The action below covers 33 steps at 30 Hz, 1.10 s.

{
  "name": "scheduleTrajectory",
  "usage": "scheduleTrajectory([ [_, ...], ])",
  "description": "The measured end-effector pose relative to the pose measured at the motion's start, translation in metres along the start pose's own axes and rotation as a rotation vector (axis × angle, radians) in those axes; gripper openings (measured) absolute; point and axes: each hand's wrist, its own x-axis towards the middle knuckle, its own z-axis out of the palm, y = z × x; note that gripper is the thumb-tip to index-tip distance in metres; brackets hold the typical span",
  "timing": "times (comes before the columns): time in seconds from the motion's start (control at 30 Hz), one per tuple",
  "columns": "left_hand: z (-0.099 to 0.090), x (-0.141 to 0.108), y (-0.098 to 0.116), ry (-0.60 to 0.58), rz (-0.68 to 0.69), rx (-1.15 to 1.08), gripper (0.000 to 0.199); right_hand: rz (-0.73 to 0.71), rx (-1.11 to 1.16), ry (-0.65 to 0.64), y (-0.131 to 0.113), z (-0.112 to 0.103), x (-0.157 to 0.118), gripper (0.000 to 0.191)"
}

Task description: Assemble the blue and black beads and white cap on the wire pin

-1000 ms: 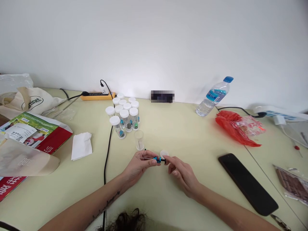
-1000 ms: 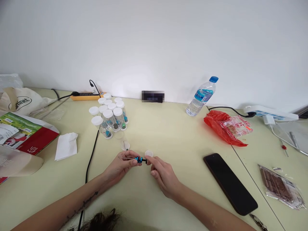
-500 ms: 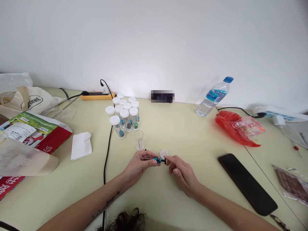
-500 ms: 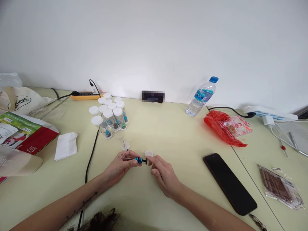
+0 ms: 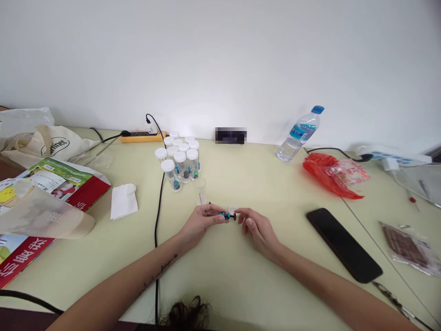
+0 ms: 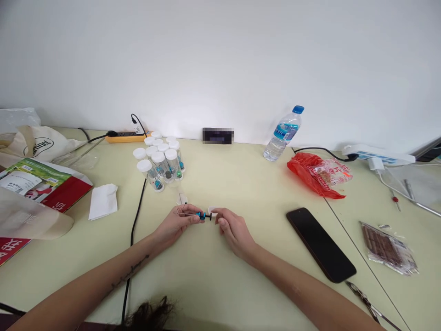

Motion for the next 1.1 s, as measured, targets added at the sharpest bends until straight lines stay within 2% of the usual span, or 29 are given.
scheduleTrajectory([
  [0.23, -0.002, -0.003, -0.001, -0.052, 0.044, 0.058, 0.025, 0.044, -0.068, 0.001, -0.006, 0.002, -0.001, 0.046],
  [0.37, -0.003, -0.006, -0.004, -0.075, 0.061, 0.098, 0.025, -0.038, -0.07, 0.035, -0.007, 0.002, -0.002, 0.038],
  [0.57, -0.001, -0.01, -0.005, -0.072, 0.064, 0.094, 0.026, -0.04, -0.164, 0.018, -0.009, 0.003, -0.001, 0.048],
  [0.67, -0.001, -0.012, -0.004, -0.061, 0.064, 0.073, 0.026, -0.059, -0.145, 0.034, -0.011, 0.003, 0.0, 0.043],
  [0.87, -0.001, -0.012, -0.007, -0.073, 0.075, 0.101, 0.027, -0.111, -0.174, -0.07, -0.011, 0.004, 0.0, 0.04],
  [1.1, -0.002, -0.011, -0.007, -0.084, 0.078, 0.026, 0.027, -0.118, -0.238, -0.036, -0.008, 0.007, 0.0, 0.027],
])
